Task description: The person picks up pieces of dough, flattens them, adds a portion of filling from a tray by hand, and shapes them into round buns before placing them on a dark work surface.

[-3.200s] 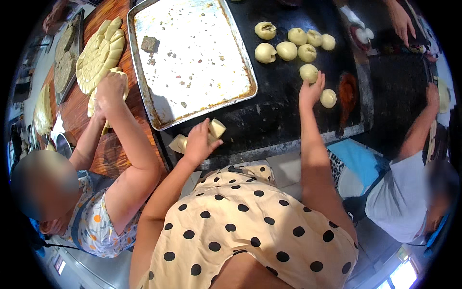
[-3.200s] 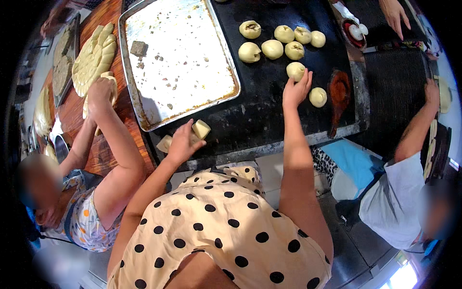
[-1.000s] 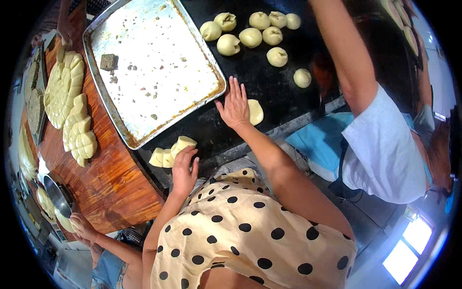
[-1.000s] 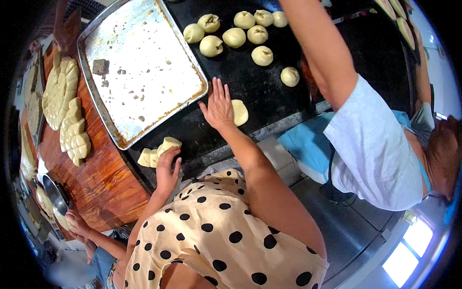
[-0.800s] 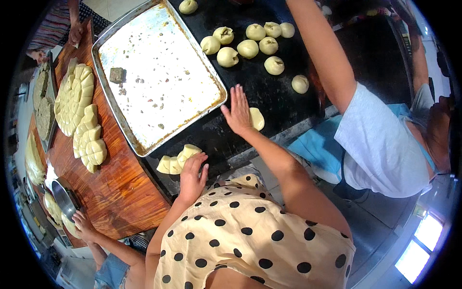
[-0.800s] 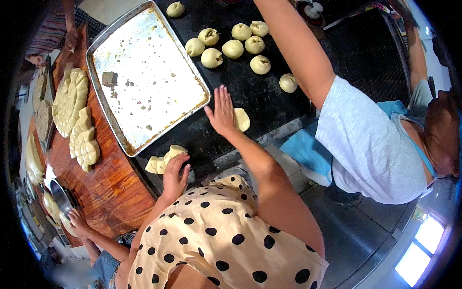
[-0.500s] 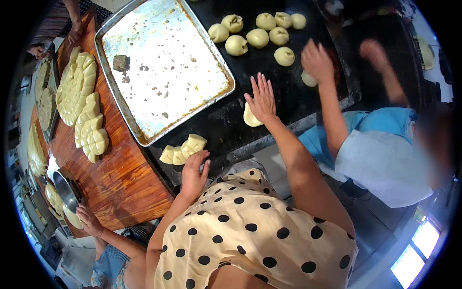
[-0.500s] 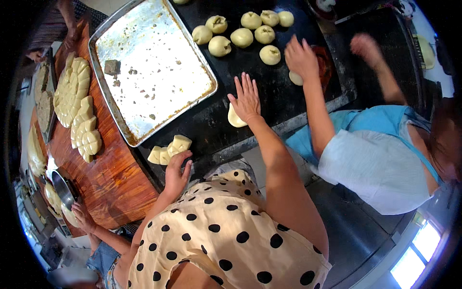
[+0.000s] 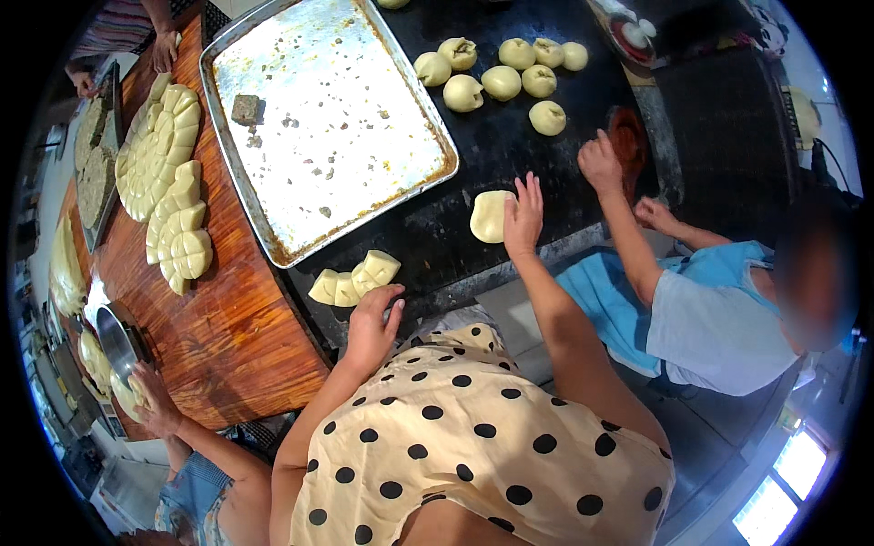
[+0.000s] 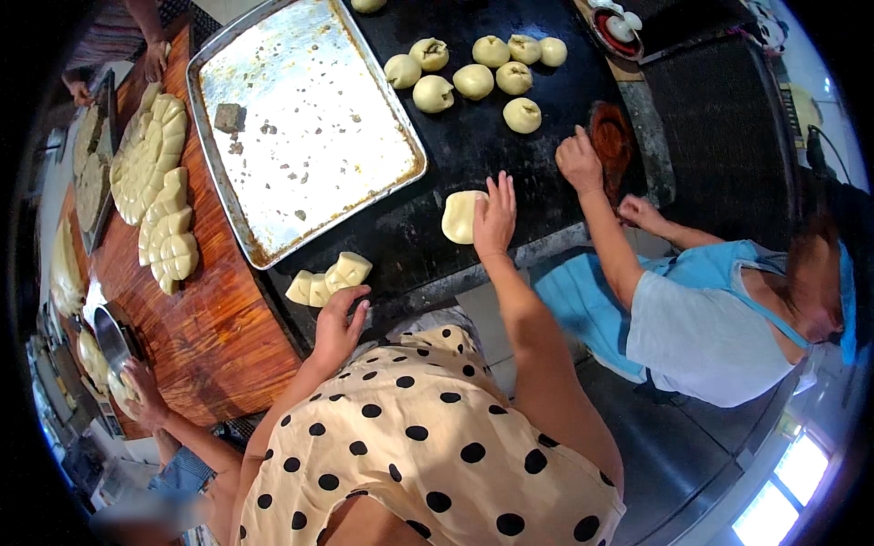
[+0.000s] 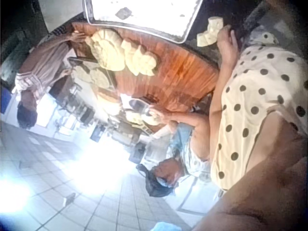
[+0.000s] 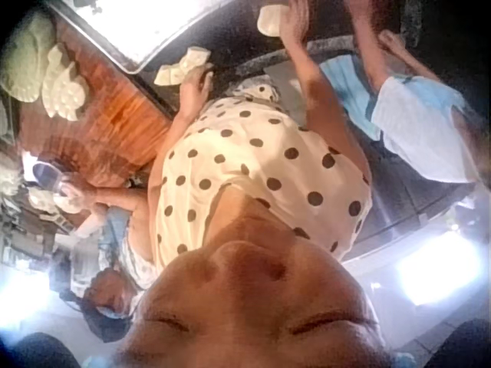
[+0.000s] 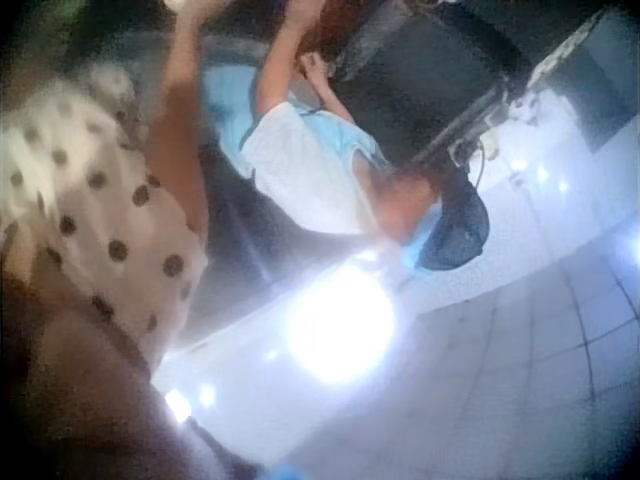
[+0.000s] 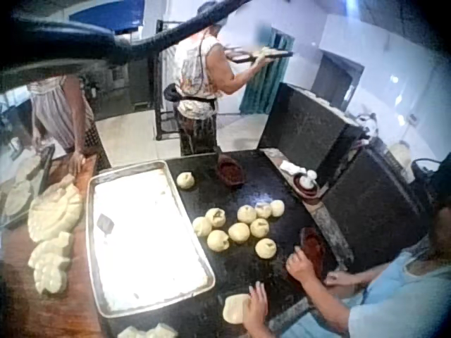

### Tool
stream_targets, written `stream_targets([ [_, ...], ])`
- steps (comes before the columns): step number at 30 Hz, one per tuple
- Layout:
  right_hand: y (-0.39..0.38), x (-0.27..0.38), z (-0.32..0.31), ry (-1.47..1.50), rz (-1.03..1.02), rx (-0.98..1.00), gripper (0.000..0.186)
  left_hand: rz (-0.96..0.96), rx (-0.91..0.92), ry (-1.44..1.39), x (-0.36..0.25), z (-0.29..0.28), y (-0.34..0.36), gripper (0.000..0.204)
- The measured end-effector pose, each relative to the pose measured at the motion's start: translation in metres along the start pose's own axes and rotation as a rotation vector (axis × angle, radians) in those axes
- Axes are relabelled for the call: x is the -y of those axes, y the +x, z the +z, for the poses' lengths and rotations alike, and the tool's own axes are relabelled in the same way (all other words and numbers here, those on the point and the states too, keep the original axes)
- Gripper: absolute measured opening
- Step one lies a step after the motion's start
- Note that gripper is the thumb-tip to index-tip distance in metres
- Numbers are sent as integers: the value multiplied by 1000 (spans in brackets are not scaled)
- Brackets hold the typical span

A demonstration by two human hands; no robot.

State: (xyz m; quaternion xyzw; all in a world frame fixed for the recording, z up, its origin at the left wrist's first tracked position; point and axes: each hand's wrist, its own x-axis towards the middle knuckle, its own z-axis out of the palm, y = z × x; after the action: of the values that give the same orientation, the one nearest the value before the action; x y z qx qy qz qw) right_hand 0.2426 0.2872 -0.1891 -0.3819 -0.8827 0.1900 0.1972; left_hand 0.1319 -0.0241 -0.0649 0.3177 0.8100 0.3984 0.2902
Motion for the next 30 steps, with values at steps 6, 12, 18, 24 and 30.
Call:
stream_targets([
  [6,-28,-17,0,206,432,10,34,-11,-13,-33,6,-6,3,19],
  [12,9,-33,-1,627,781,434,34,29,4,-52,12,-8,16,19],
  [18,21,15,-44,42,191,690,32,-27,-42,-236,19,1,42,26],
  [24,51,162,-89,583,103,1153,25,-396,51,-1313,19,-10,69,51],
  [30,124,268,-3,504,-394,1056,30,-444,-162,-1777,32,-64,53,51],
])
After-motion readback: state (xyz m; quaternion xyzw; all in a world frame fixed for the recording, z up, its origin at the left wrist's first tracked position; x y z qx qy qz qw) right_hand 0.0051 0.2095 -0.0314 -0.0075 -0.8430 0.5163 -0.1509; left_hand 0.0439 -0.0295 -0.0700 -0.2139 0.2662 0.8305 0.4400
